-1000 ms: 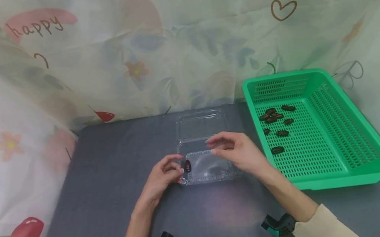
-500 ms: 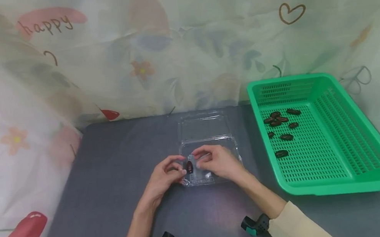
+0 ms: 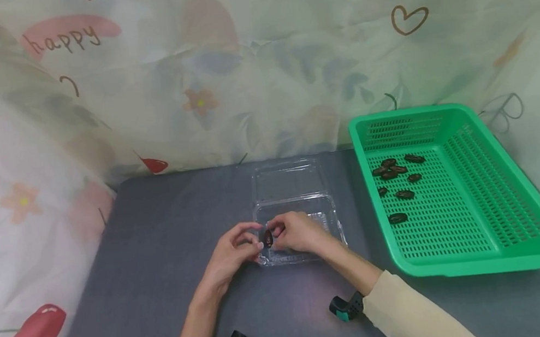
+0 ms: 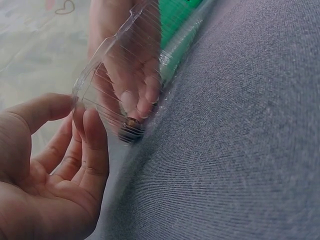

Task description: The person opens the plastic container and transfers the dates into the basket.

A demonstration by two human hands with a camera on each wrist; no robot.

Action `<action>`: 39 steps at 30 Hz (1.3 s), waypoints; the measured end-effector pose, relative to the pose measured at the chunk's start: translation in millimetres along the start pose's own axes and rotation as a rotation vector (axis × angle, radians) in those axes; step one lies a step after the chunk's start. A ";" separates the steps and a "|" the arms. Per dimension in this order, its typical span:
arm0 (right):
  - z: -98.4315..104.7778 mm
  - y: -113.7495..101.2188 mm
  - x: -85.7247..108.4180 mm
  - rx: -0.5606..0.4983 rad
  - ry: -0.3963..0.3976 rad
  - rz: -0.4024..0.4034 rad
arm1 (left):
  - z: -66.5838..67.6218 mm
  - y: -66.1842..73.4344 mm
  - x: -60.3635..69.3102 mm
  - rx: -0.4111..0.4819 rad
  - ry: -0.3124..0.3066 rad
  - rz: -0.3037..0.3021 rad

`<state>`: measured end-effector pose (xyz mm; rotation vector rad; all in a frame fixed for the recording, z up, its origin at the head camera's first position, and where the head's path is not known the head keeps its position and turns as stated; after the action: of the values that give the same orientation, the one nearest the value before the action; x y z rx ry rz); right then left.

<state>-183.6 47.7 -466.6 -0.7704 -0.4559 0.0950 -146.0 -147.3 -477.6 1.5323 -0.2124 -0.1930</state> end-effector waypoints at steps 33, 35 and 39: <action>36.5 -19.2 42.0 -0.114 0.089 0.064 | 4.0 3.9 1.7 -0.058 0.023 0.017; 42.8 -16.7 49.3 -0.158 0.088 0.074 | 3.9 3.5 2.1 -0.061 0.027 0.023; 59.4 -8.0 65.7 -0.246 0.109 0.076 | -0.8 2.5 -1.2 -0.049 0.011 0.028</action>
<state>-150.8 96.8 -400.0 -1.0295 -0.3375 0.0678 -147.0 -146.1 -475.1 1.4806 -0.2188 -0.1661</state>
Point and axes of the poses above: each hand's wrist, its own x-axis away from the middle knuckle, its own z-axis out of the back of the hand, y = z × x, the point moved 1 cm from there along -x, towards the middle knuckle, and after that the axes turned 14 degrees about -z, right-handed, at the moved point
